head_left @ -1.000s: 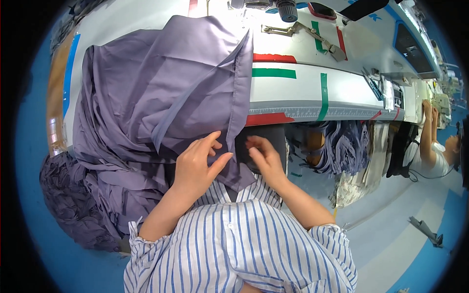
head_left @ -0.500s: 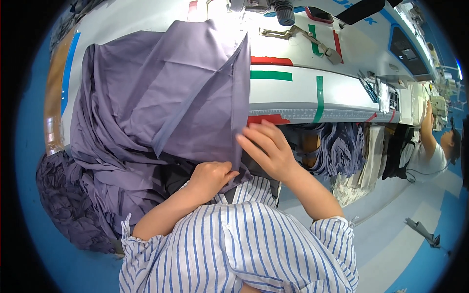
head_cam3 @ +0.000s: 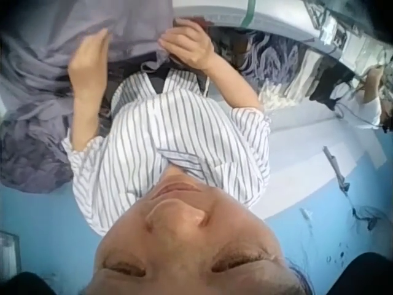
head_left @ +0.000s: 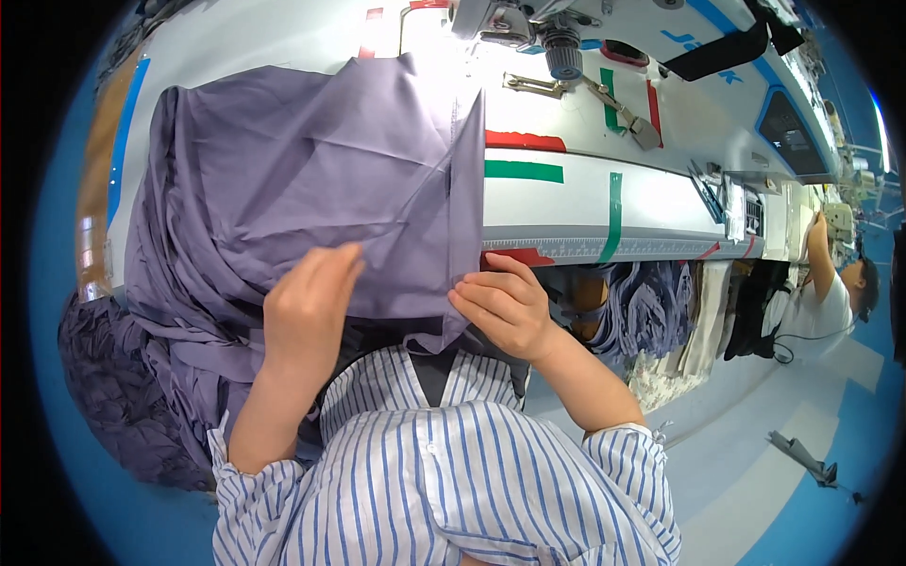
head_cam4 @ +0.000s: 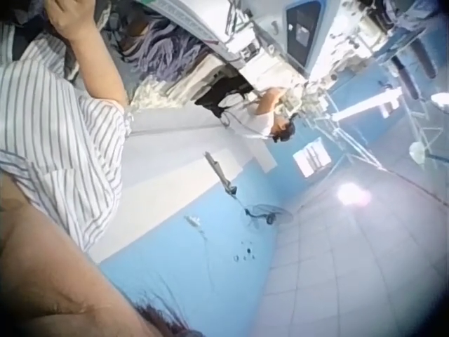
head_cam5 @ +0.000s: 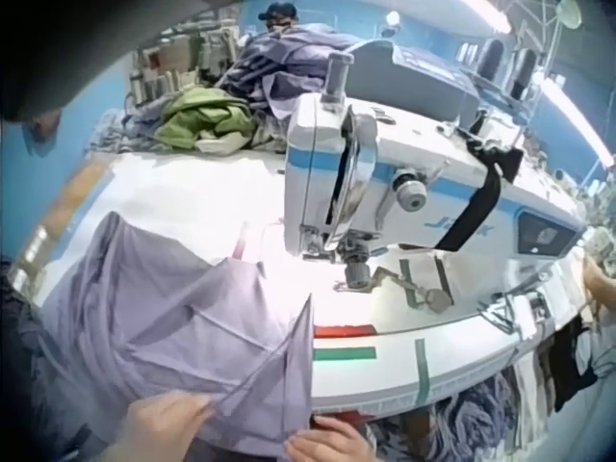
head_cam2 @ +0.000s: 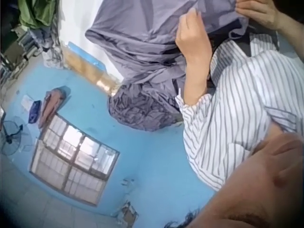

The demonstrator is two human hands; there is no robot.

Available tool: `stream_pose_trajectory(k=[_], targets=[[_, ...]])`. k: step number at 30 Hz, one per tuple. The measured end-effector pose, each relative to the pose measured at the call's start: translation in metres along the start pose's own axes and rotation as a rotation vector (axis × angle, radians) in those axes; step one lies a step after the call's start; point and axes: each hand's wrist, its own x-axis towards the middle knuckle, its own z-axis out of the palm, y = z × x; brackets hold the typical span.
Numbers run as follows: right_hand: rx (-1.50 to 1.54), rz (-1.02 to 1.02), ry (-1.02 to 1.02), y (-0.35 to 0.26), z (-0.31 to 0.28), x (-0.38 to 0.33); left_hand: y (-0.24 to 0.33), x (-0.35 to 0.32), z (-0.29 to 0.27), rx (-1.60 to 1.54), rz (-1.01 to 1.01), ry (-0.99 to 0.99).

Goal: Operating an industrial sewing machine to sew fabric panels together.

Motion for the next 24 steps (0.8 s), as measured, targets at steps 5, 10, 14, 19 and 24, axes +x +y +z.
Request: stream_pose_trajectory(k=[5,10,14,19,24], targets=[[0.084,-0.071,0.122,0.004,0.014,-0.008,0.062,-0.020,0.007,0.013,0.273,-0.363],[0.123,-0.035,-0.018,0.011,0.003,-0.007,0.063,-0.016,0.026,0.162,0.318,-0.508],[0.169,-0.036,-0.037,0.009,-0.001,-0.005,0.051,0.021,0.011,-0.318,0.259,-0.457],[0.173,-0.037,-0.082,0.010,-0.005,0.005,-0.008,0.095,0.038,-0.190,0.344,-0.133],[0.139,-0.018,-0.105,0.013,-0.007,0.008,-0.036,0.115,0.050,-0.036,0.446,-0.166]])
